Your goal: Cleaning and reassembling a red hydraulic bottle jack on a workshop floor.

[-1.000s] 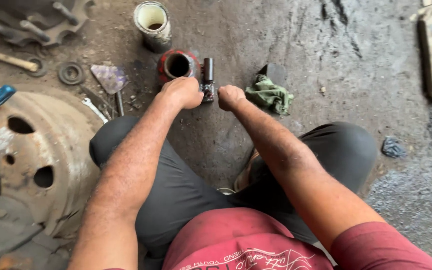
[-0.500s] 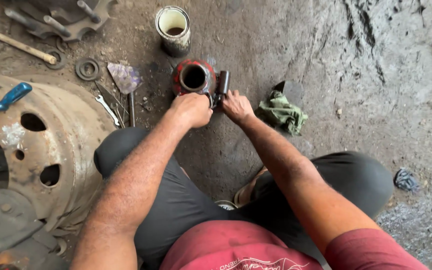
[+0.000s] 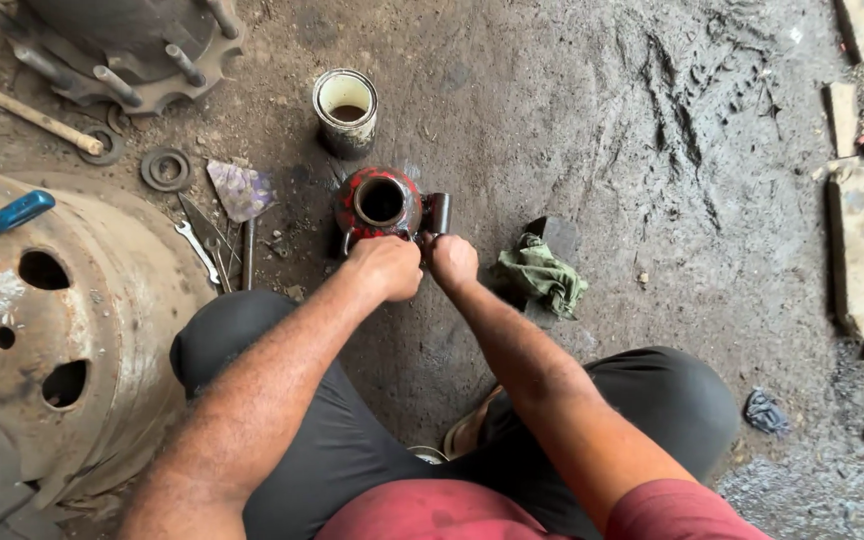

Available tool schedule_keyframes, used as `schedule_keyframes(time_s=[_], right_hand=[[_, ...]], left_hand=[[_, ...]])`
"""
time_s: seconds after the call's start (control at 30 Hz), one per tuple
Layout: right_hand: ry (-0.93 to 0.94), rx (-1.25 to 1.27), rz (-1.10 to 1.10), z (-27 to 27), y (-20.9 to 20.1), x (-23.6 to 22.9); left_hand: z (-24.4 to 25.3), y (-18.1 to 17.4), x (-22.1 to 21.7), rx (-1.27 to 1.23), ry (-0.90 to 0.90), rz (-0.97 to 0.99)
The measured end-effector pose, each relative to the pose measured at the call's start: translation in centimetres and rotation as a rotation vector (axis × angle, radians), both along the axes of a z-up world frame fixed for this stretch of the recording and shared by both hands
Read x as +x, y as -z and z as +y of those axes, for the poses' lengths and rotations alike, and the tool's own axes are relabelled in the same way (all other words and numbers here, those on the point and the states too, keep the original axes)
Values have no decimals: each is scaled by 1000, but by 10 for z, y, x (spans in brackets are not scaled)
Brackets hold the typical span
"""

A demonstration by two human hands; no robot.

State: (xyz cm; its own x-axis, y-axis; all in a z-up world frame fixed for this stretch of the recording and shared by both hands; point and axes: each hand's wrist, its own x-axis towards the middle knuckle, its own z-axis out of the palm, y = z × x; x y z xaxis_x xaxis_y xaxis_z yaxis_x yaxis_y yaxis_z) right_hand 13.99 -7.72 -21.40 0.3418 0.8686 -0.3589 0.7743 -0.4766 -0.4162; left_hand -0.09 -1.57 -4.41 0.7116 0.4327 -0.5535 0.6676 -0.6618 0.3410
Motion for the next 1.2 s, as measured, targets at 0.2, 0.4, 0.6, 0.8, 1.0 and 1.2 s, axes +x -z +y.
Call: schedule_keyframes(time_s=[0.2,0.4,0.6,0.8,1.0,1.2], right_hand=[[569,43,197,-9,51,14],[96,183,193,-30,13,41],[-471,395,63,-29,9,43],[-368,366,41,-27,9,44],[-581,422,-186,-27,19,50],[-443,635,-98,-23,-25,28]], left_hand=[[17,-23,6,-3,-103,-68],[20,-3,11,61,-162,-150],[6,19,16,-20,-56,7],[1,36,18,-176,-190,-102],[18,25,30,-707,-517,-272],[36,19,18,-1147,-960,-566]])
